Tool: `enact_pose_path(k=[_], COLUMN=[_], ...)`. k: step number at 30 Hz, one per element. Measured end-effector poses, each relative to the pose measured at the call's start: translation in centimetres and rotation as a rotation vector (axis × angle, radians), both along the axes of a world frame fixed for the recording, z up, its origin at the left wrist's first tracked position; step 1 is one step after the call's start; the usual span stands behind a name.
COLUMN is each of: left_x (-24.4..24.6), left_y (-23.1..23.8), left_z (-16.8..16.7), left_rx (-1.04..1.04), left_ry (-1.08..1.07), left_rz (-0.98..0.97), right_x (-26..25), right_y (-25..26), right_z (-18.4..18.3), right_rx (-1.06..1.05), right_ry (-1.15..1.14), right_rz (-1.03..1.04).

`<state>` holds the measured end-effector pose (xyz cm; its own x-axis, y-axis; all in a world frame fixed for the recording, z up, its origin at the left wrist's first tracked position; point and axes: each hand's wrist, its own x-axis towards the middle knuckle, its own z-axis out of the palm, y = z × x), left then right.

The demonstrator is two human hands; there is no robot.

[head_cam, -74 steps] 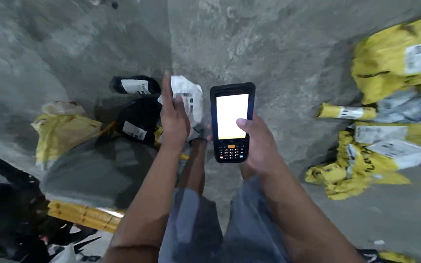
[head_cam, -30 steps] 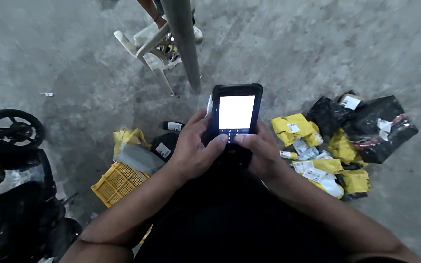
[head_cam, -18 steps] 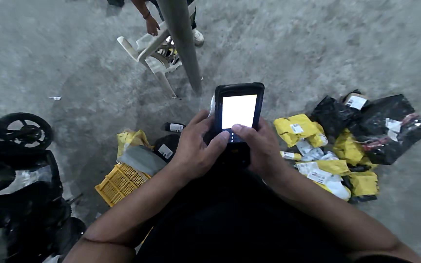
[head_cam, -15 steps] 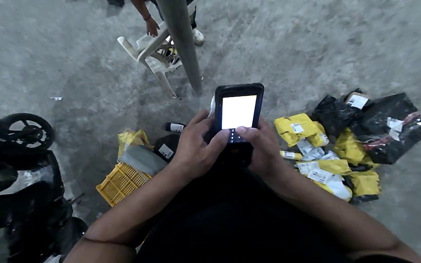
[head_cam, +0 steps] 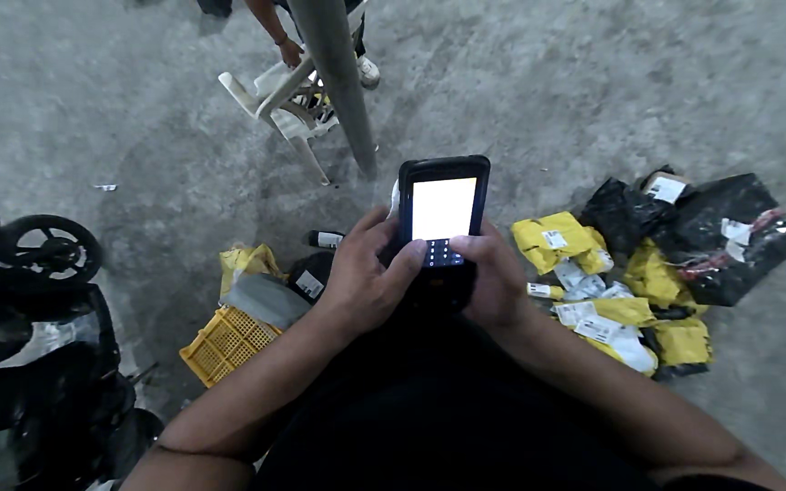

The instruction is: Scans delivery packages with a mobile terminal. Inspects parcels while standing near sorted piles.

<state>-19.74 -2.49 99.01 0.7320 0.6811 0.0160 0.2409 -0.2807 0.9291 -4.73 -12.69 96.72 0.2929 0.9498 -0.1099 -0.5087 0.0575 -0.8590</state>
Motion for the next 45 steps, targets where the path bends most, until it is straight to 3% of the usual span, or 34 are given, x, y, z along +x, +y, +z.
enact_pose_path(k=[4, 14, 19, 25, 29, 33, 37, 40, 45], left_x=[-0.3, -0.5, -0.5, -1.1, -1.3, -3.2, -5.4, -8.3, -12.9], left_y=[0.3, 1.0, 1.4, 2.9, 5.2, 7.8, 9.9, 10.9, 12.8], left_z=[-0.3, -0.1, -0.2, -1.2, -1.6, -4.5, -7.8, -10.9, -18.3], left_rx=[0.014, 0.006, -0.016, -0.179, -0.2, -0.148, -0.127, -0.26, -0.515], left_ry=[-0.021, -0.006, -0.023, -0.156, 0.09, 0.251, 0.468, 0.517, 0.657], left_rz=[-0.018, -0.016, -0.001, 0.049, 0.207, 0.237, 0.39, 0.442, 0.652], right_x=[0.0, -0.5, -0.2, 0.0, 0.6, 0.9, 0.9, 0.7, 1.3], right_y=[0.1, 0.8, 1.0, 1.2, 1.2, 1.3, 1.4, 1.4, 0.9], right_z=[-0.4, 0.0, -0.2, -0.5, -0.5, 0.3, 0.9, 1.3, 0.3], right_rx=[0.065, 0.0, 0.125, 0.103, 0.075, 0.012, -0.107, -0.167, -0.102], right_ry=[0.024, 0.041, 0.147, 0.159, 0.208, 0.191, 0.162, 0.144, 0.196], right_rz=[0.032, 0.001, 0.072, 0.121, 0.161, 0.079, -0.015, -0.059, 0.055])
